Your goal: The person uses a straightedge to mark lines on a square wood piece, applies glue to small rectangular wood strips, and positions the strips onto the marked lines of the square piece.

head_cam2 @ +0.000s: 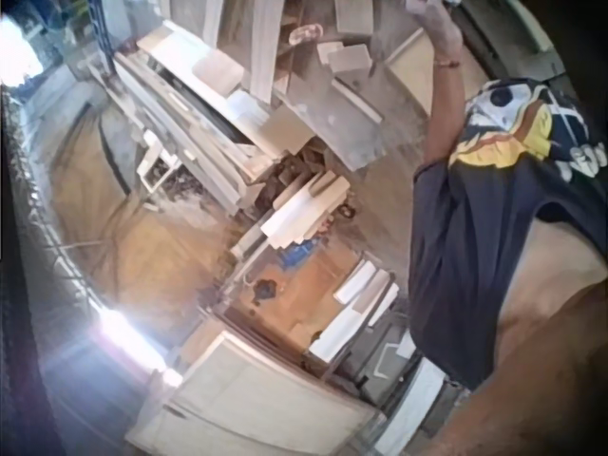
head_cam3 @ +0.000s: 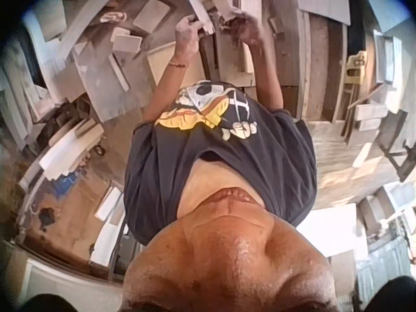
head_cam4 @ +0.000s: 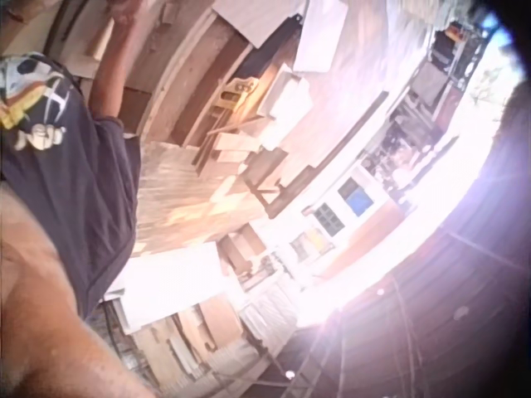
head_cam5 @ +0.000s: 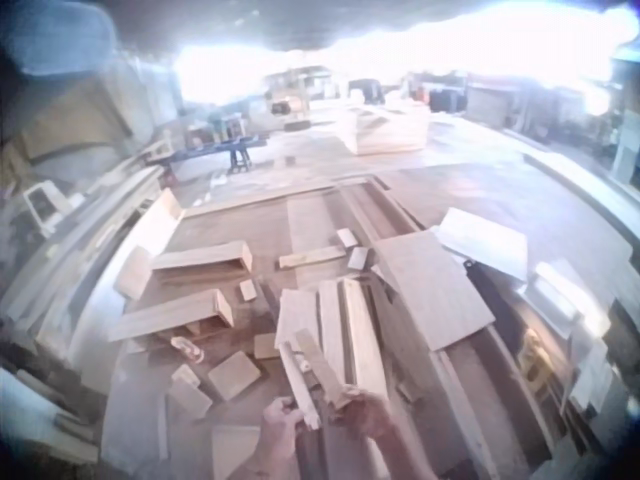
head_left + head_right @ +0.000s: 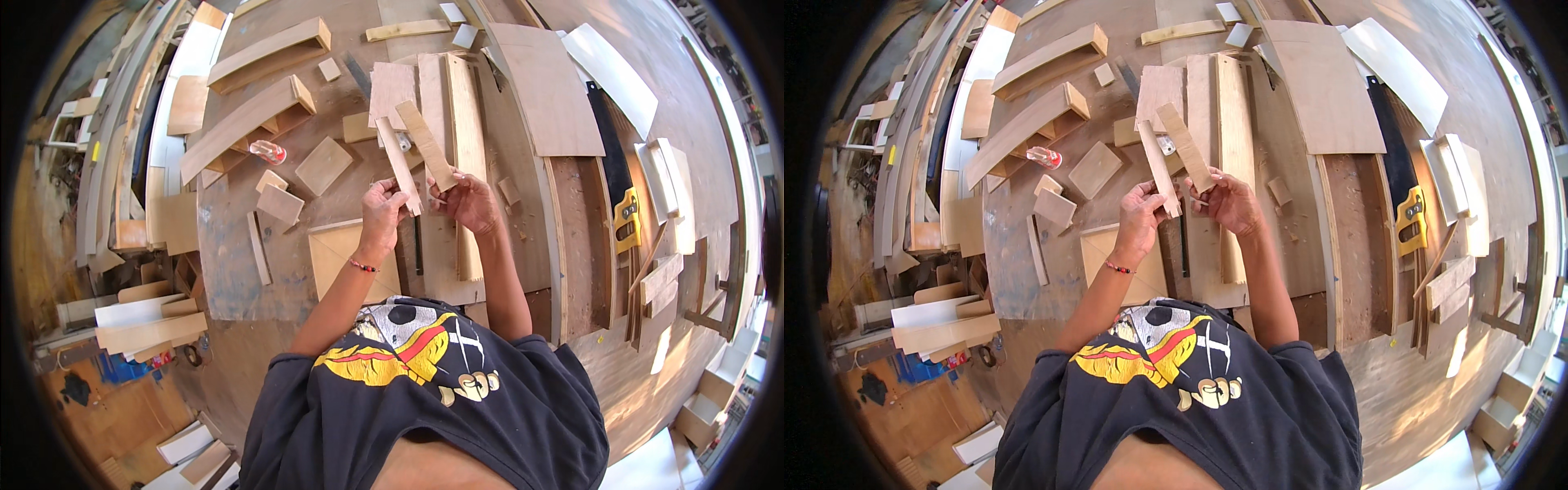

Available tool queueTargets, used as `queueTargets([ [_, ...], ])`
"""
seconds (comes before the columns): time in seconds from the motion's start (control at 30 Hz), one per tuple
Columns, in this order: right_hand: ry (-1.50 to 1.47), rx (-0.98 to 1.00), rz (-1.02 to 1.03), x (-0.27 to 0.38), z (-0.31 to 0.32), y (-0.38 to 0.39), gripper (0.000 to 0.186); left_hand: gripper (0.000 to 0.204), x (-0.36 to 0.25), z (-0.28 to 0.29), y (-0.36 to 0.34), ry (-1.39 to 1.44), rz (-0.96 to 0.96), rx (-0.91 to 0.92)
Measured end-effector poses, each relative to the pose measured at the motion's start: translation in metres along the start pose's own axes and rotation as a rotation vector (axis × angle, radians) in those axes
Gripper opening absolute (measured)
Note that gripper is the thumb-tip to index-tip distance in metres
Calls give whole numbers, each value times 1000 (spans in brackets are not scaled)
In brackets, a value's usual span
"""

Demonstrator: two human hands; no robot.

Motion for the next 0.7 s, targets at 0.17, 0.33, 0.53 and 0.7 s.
queueTargets([
  [0.17,19,-18,-1,-8,-2,-1,31,29,4,9,-1,-29,-3,-30],
  [0.33,97,-144,120,9,6,10,30,30,6,2,1,-37,16,-37],
  [0.53,656,-382,184,11,1,25,40,26,9,-1,-1,-23,7,-57],
  [0.7,958,-463,327,-17,-20,30,40,25,15,17,-7,-4,7,-126],
])
Point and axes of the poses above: each hand's wrist, its own y-axis away from the middle knuckle, its own z-axis out of the back of the hand, x = y × z, the point moved 5 cm from there along -y, towards the middle knuckle, and after that the axes turned 4 degrees about y, right-handed, at the moved point
